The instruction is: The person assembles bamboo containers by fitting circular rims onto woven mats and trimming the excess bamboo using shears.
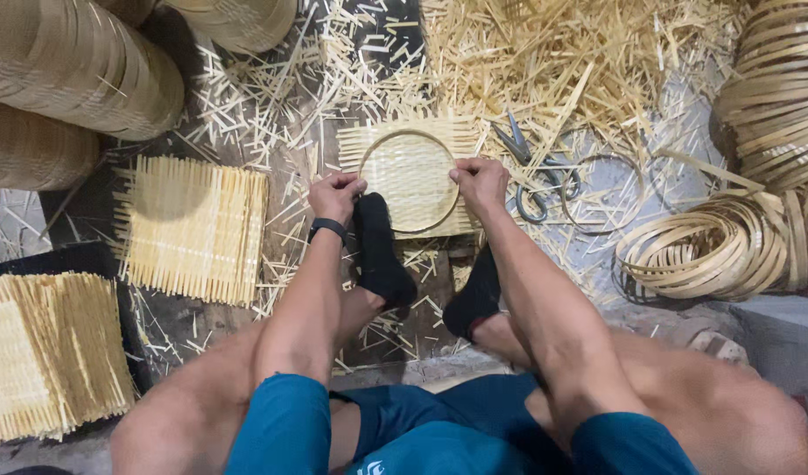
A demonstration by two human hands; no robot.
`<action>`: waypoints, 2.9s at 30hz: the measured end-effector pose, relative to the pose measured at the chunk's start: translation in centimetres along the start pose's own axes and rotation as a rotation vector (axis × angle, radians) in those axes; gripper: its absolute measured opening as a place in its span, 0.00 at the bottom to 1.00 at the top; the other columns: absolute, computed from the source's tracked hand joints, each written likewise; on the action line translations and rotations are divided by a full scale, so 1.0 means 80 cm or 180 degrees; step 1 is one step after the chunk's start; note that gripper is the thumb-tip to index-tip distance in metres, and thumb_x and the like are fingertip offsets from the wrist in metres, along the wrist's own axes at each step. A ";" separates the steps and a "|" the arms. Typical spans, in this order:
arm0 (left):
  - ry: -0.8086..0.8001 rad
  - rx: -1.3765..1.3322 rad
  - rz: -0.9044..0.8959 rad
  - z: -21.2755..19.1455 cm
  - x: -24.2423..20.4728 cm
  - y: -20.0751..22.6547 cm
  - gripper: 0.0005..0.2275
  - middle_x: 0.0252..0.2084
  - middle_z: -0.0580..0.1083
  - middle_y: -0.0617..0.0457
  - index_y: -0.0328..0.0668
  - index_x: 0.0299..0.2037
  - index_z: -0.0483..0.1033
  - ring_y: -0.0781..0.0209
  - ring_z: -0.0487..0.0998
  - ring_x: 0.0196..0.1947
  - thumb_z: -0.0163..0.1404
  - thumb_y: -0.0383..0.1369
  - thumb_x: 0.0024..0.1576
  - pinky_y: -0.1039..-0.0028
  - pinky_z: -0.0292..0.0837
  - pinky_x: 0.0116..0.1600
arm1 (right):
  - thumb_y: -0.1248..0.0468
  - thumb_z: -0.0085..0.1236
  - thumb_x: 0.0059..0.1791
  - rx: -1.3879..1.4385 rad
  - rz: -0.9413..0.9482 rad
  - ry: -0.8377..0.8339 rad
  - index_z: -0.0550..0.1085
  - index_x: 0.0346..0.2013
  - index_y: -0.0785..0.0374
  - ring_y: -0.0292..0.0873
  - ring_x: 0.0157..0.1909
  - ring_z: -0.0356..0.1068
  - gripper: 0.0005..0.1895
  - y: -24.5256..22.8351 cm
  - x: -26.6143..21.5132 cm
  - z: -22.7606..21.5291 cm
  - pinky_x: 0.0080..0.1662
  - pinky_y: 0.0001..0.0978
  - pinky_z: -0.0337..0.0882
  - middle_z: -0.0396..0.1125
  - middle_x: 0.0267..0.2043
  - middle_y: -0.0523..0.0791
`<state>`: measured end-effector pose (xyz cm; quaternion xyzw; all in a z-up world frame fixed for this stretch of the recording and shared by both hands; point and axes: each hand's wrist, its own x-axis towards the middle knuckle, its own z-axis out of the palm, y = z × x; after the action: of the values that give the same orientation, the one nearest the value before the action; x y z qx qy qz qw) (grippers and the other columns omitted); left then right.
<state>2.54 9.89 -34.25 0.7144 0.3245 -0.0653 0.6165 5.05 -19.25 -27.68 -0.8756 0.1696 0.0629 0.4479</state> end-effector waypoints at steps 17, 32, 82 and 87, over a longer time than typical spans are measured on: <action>-0.0155 0.2467 0.1858 0.015 0.003 0.098 0.10 0.49 0.75 0.41 0.43 0.41 0.85 0.47 0.73 0.53 0.67 0.33 0.51 0.59 0.70 0.59 | 0.43 0.68 0.36 -0.2551 -0.1779 -0.1504 0.62 0.67 0.72 0.60 0.72 0.52 0.54 -0.094 -0.027 -0.005 0.70 0.51 0.52 0.54 0.70 0.61; -0.1023 0.1207 0.2420 0.090 0.053 0.110 0.08 0.46 0.78 0.48 0.44 0.44 0.84 0.48 0.77 0.51 0.53 0.35 0.62 0.64 0.72 0.57 | 0.48 0.60 0.44 -0.2516 -0.3278 -0.0996 0.65 0.68 0.63 0.60 0.77 0.46 0.41 -0.044 -0.070 0.076 0.73 0.63 0.42 0.54 0.72 0.55; 0.0014 0.3236 0.1520 0.084 -0.139 0.070 0.46 0.65 0.57 0.31 0.49 0.70 0.59 0.28 0.55 0.64 0.61 0.63 0.44 0.37 0.57 0.61 | 0.63 0.60 0.42 -0.2609 -0.0265 -0.0558 0.67 0.51 0.70 0.61 0.53 0.71 0.25 0.212 0.055 -0.126 0.54 0.51 0.71 0.70 0.50 0.60; 0.0046 0.3128 0.1792 0.074 -0.123 0.088 0.41 0.61 0.62 0.35 0.58 0.68 0.64 0.33 0.63 0.59 0.62 0.54 0.40 0.44 0.61 0.59 | 0.64 0.69 0.38 -0.1754 0.0780 -0.0963 0.70 0.48 0.69 0.57 0.48 0.73 0.27 0.207 0.049 -0.129 0.51 0.46 0.73 0.71 0.45 0.59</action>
<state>0.50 0.46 -24.87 0.9768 0.0572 -0.0370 0.2028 2.41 -37.42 -35.22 -0.9176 0.1818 0.2891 0.2036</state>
